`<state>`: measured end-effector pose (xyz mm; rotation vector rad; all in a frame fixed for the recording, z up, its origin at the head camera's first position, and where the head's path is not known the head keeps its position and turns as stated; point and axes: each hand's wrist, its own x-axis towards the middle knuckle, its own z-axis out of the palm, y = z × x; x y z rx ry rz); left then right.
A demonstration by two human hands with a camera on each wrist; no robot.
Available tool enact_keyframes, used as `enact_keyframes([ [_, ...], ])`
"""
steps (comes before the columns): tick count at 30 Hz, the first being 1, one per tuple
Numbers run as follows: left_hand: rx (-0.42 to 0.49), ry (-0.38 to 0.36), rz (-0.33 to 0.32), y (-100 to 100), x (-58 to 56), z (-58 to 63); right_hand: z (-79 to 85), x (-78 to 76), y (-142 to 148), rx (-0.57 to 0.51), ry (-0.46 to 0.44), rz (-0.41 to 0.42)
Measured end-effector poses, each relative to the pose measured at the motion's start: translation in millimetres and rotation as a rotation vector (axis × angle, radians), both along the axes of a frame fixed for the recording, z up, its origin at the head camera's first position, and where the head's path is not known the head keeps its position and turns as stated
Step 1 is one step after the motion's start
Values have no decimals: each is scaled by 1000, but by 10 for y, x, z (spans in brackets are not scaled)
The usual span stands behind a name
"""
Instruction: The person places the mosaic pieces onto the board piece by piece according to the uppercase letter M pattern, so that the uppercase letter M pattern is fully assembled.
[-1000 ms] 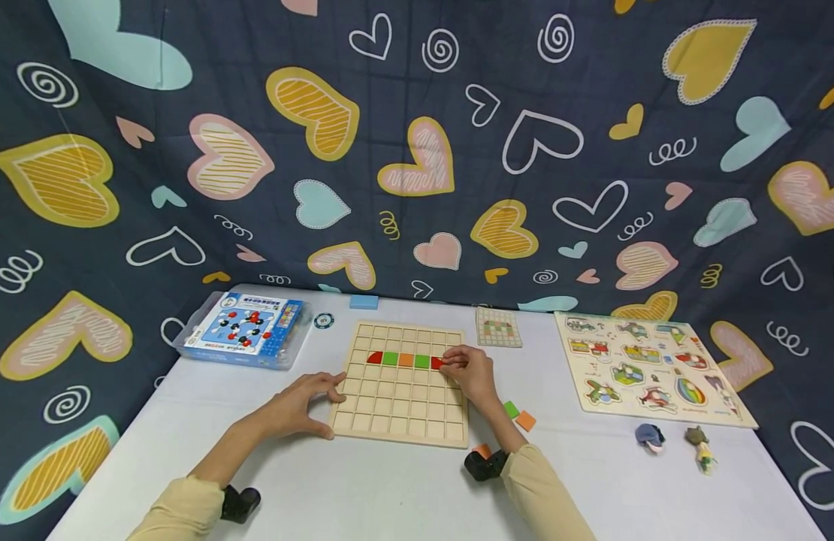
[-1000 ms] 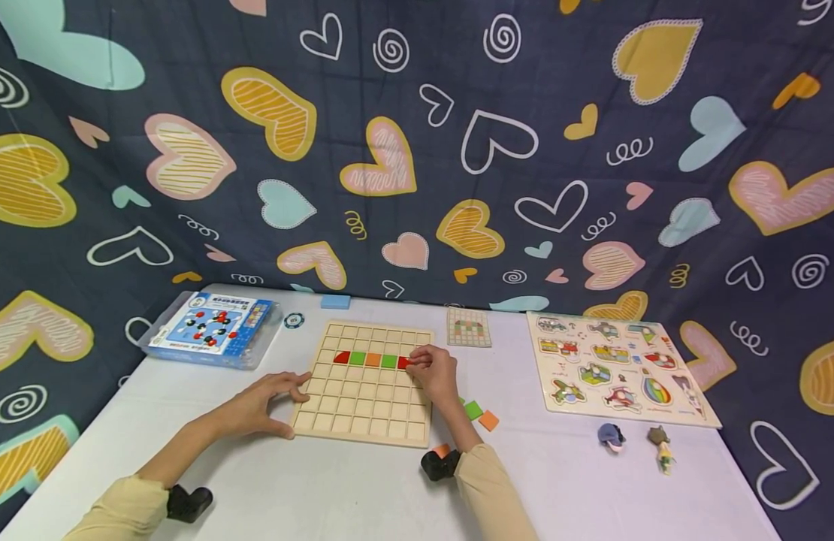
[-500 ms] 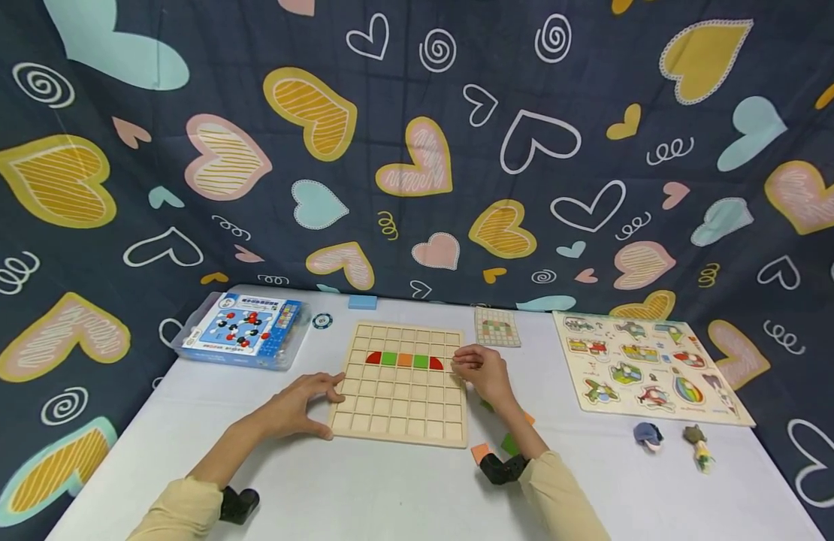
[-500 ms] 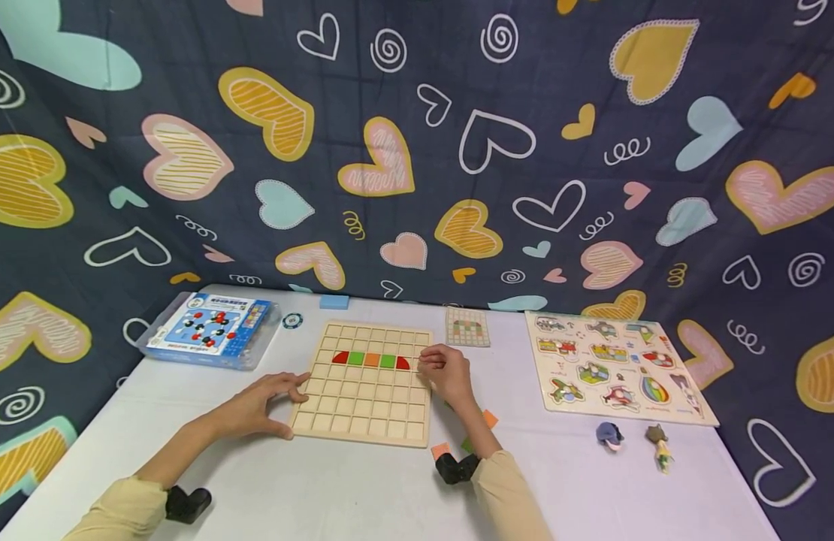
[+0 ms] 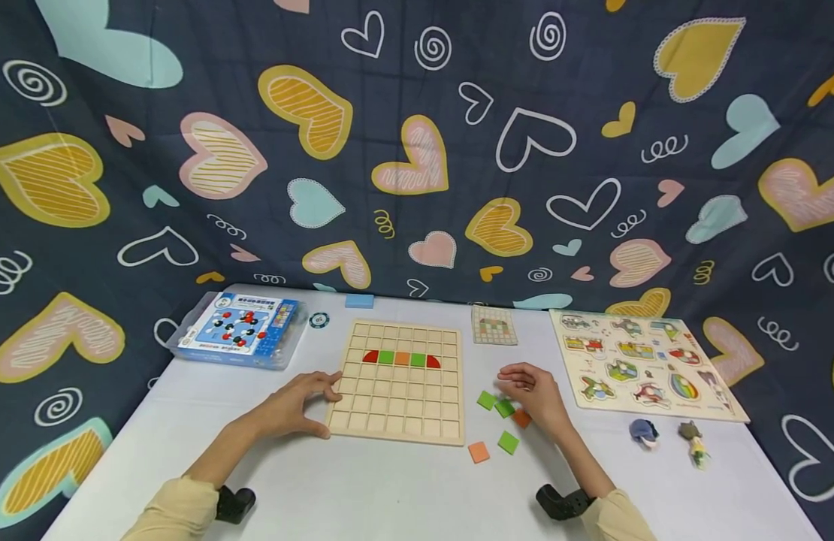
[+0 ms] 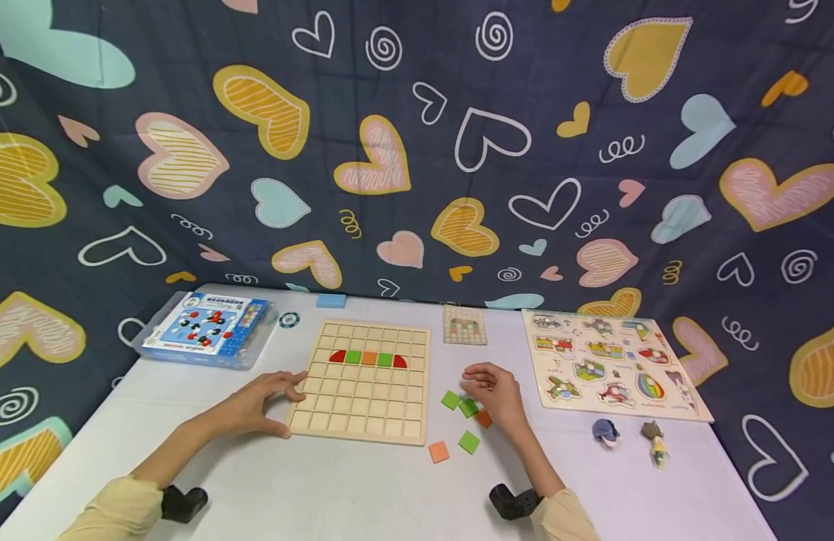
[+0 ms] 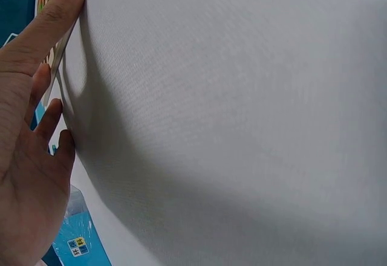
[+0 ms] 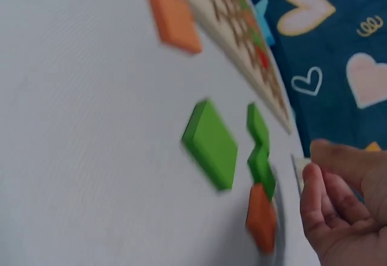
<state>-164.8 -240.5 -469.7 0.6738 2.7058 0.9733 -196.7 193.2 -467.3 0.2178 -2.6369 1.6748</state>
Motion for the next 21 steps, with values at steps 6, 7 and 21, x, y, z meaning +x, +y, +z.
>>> enact_keyframes([
  [6, 10, -20, 4, -2, -4, -8, -27, 33, 43, 79, 2, 127],
  [7, 12, -25, 5, -3, -3, -5, -32, 28, 24, 113, 7, 147],
  [21, 15, -5, -10, -20, -1, -20, -102, -229, 69, 191, 5, 148],
])
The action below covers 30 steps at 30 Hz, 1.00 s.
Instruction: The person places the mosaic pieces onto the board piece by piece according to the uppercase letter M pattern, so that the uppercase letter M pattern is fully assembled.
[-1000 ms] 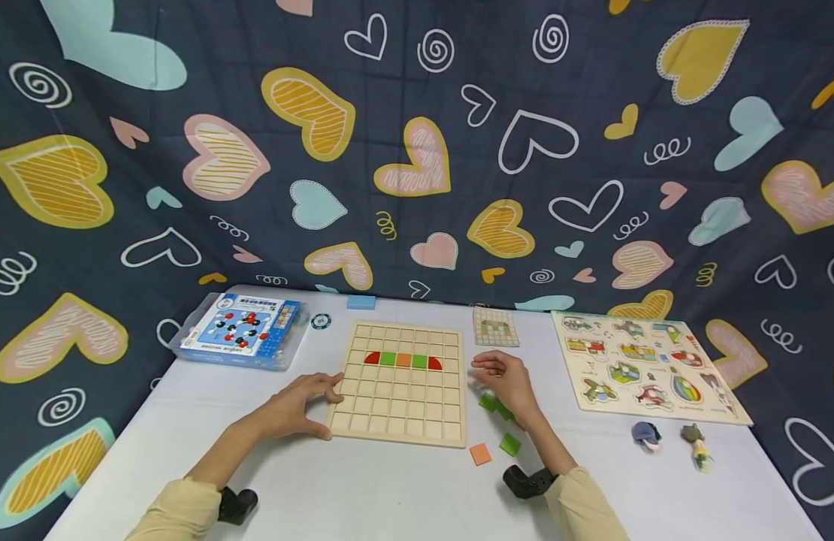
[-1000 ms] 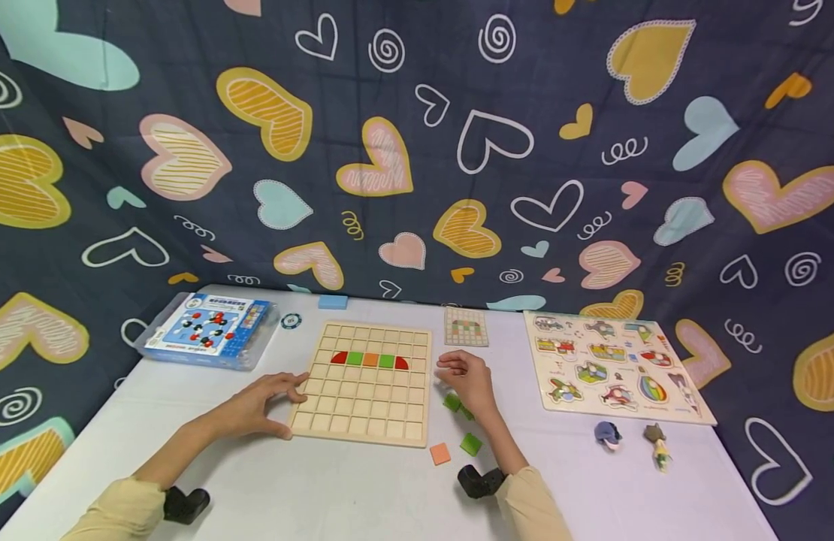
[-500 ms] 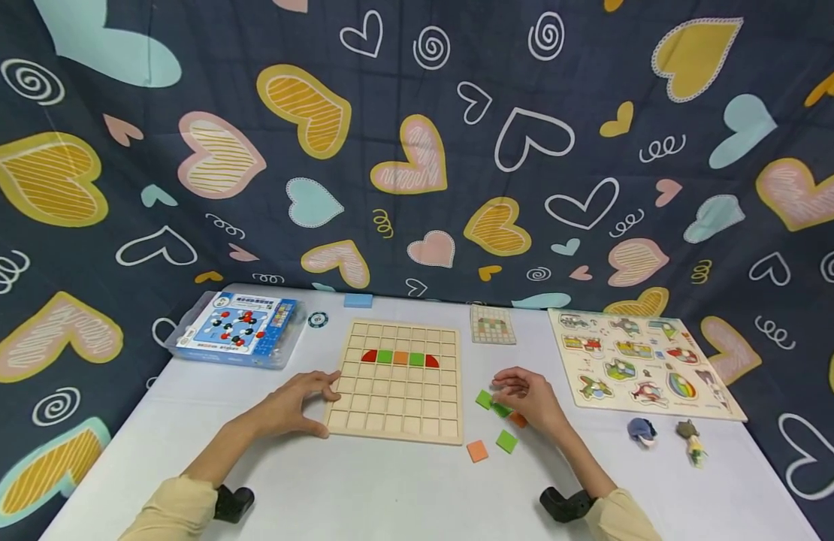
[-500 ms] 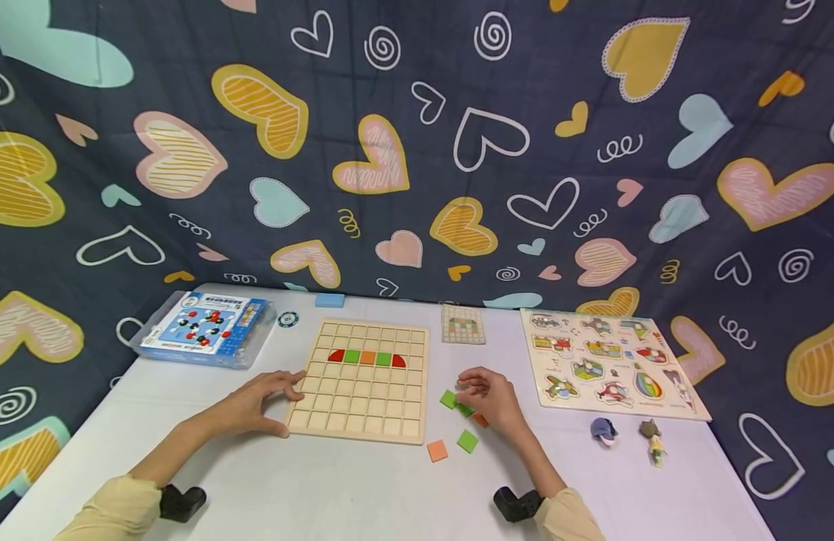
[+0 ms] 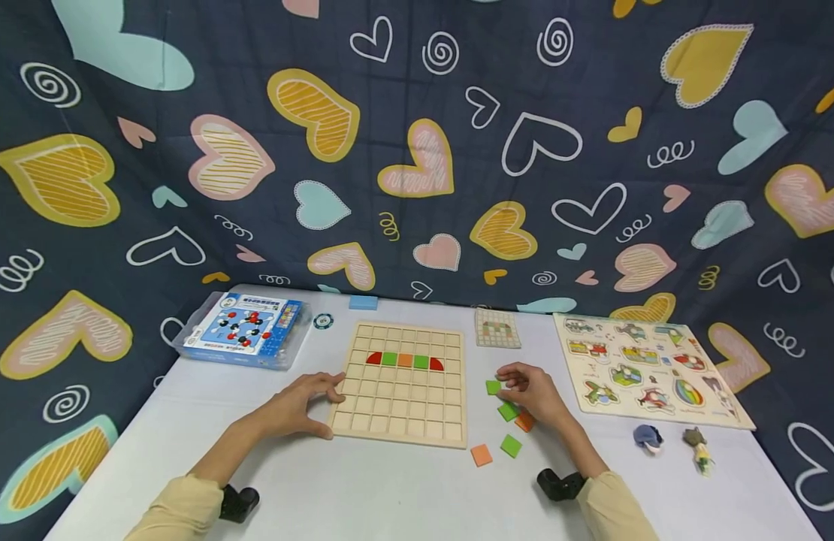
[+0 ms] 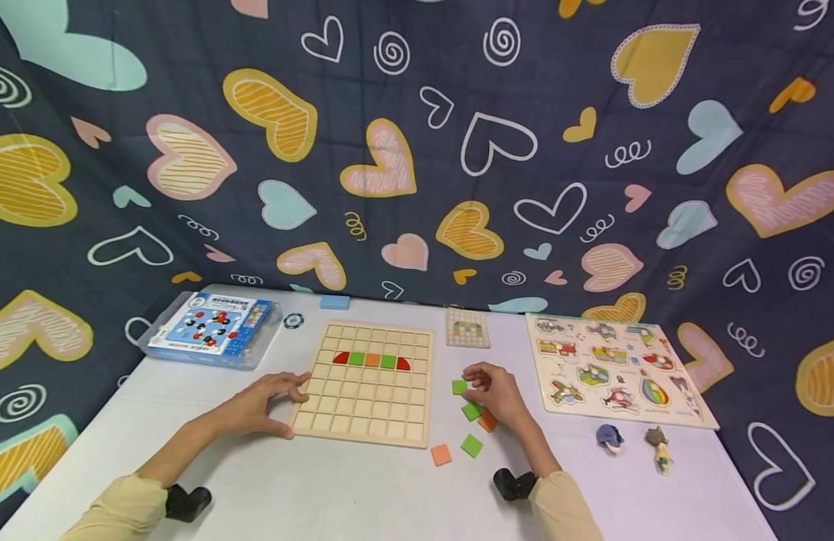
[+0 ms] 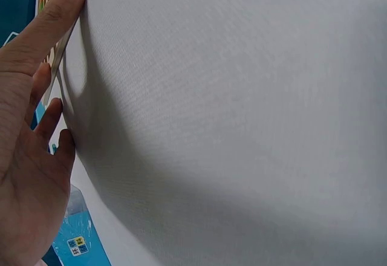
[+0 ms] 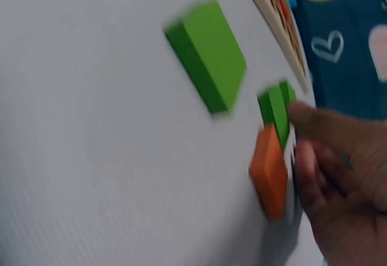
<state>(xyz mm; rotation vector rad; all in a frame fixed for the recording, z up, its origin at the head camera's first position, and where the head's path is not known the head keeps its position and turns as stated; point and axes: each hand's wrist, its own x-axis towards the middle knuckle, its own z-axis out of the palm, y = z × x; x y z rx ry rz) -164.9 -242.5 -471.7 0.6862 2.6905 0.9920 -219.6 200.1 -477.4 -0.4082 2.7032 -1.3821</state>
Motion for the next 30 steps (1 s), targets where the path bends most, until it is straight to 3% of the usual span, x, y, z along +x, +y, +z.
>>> enact_keyframes([
  [7, 2, 7, -4, 6, -5, -2, -73, -55, 139, -63, 1, 92],
  [15, -13, 13, 0, 16, -13, -2, -98, 7, 144, -212, -20, 5],
  [23, -17, 4, 11, 19, -1, 23, -96, 59, -11, -282, -66, -105],
  [30, -10, 0, 12, 28, 10, 34, -105, 41, -227, -329, -98, -129],
])
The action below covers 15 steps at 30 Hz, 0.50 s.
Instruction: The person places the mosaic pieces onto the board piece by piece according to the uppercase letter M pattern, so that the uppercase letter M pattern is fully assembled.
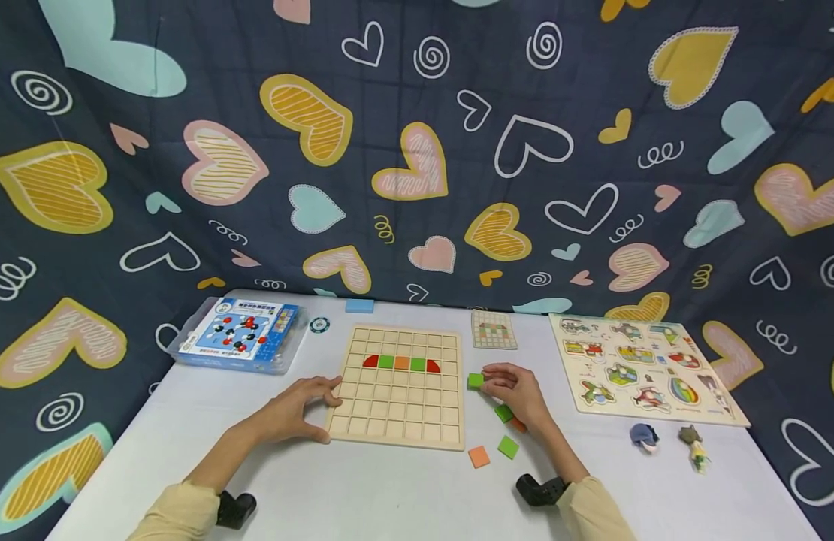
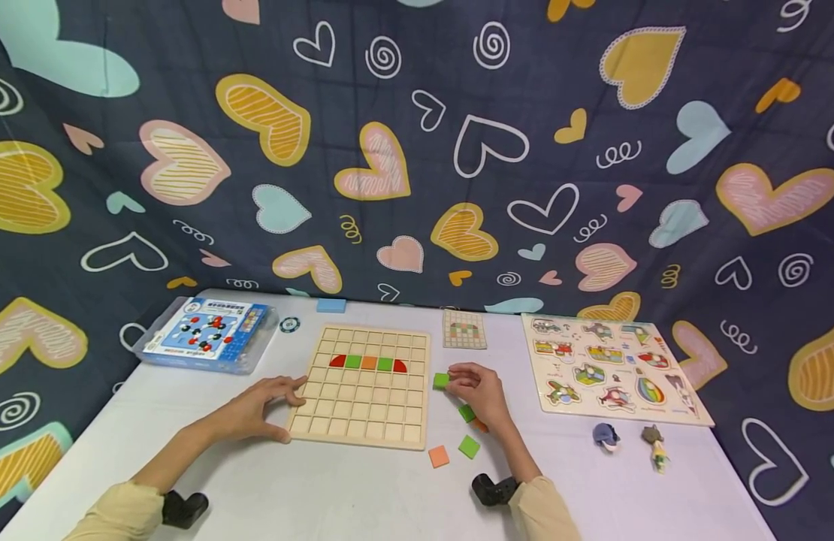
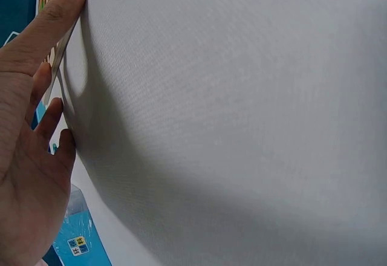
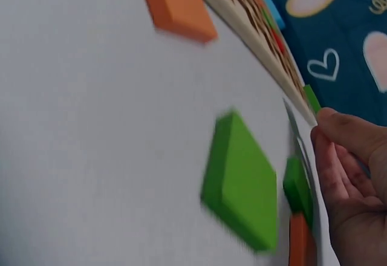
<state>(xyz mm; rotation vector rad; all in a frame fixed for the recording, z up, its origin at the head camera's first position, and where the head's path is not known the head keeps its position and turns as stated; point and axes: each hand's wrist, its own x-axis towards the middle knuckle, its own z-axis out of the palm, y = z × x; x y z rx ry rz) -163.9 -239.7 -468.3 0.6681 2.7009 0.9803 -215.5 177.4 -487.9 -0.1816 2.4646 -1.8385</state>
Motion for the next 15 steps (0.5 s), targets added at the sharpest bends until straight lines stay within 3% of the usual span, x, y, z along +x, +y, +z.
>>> enact_keyframes([
  [3, 1, 0, 0, -2, 4, -3, 23, -3, -127, -25, -22, -3],
  [15, 4, 1, 1, -10, -15, -29, 86, -82, -564, -41, 65, 44],
])
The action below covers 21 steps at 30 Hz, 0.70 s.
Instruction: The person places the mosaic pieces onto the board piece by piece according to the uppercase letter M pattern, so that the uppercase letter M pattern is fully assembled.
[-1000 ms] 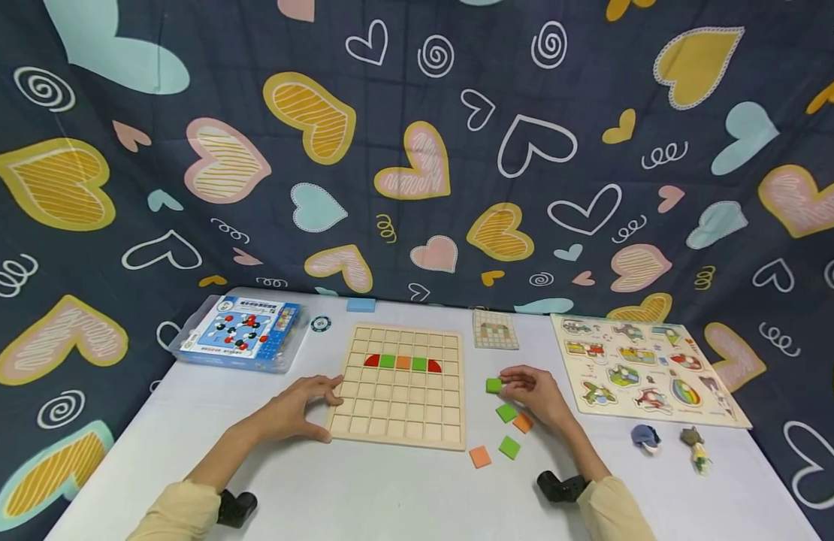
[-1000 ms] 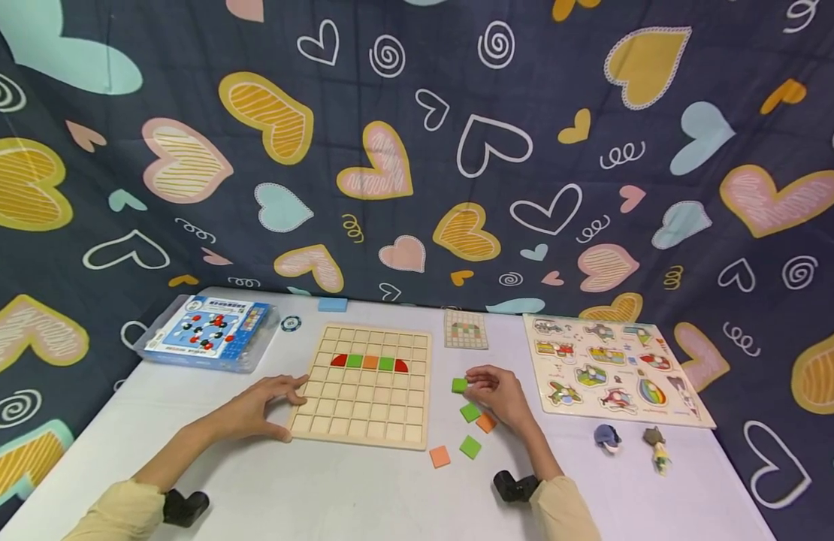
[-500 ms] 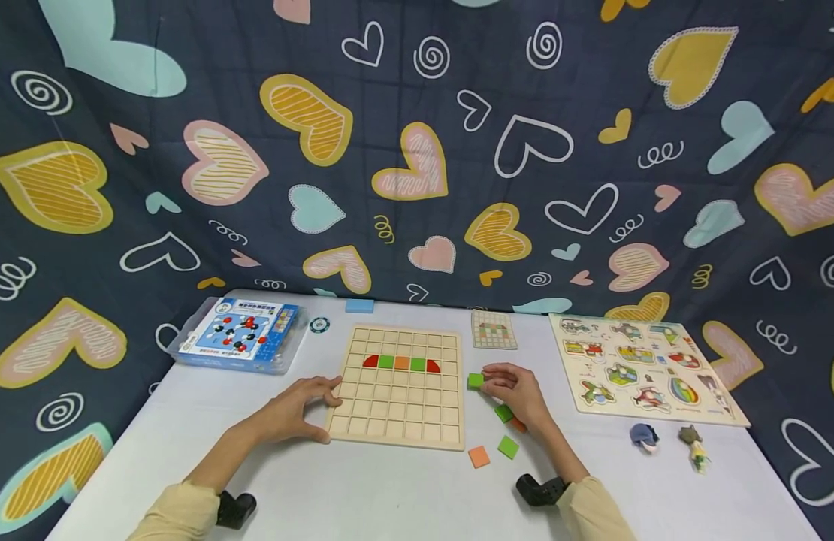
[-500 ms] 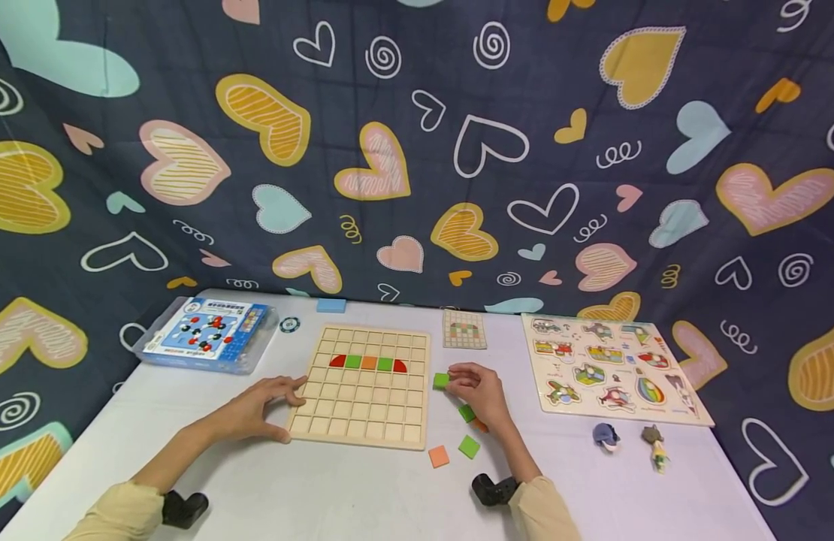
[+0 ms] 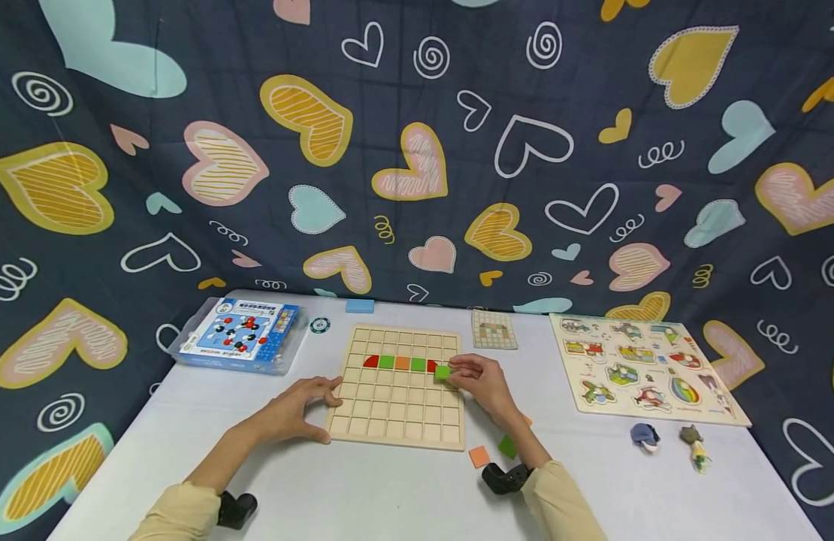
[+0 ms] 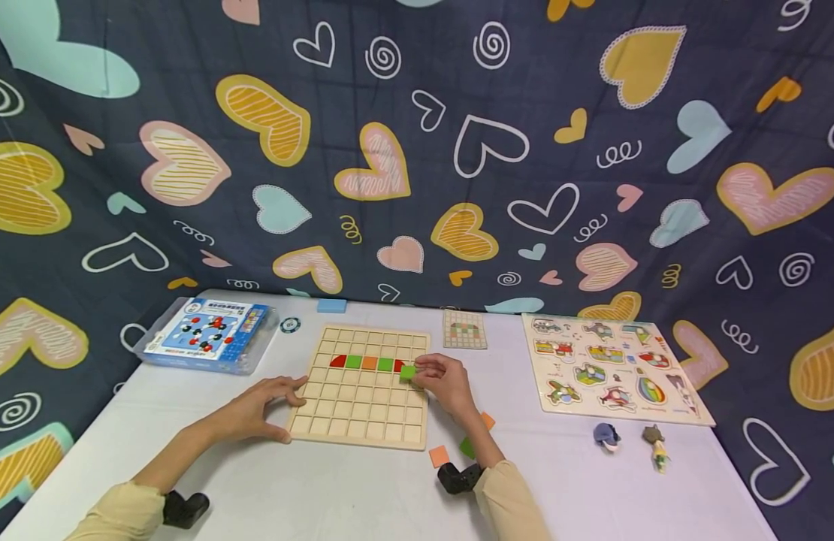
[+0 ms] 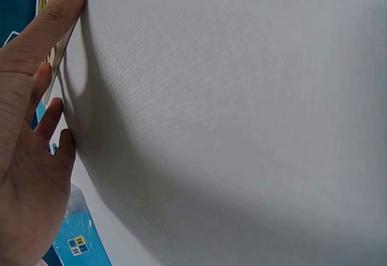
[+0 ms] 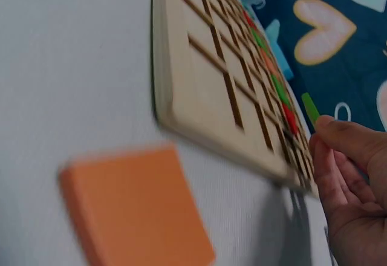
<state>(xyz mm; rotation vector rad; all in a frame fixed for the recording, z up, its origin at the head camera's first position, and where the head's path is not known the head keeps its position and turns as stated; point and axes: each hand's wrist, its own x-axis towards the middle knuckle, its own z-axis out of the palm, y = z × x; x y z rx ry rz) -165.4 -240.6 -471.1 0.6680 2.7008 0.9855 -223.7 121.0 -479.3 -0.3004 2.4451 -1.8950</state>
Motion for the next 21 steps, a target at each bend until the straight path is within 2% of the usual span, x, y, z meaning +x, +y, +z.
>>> enact_keyframes([
  [10, 1, -7, -2, 6, -2, 32, 30, -18, -317, -48, 6, 71],
  [15, -2, -1, 4, -2, 10, 33, -21, -35, -491, -67, 32, 92],
  [21, 3, -9, 2, 3, 13, 25, -92, -9, -676, -42, 63, 78],
])
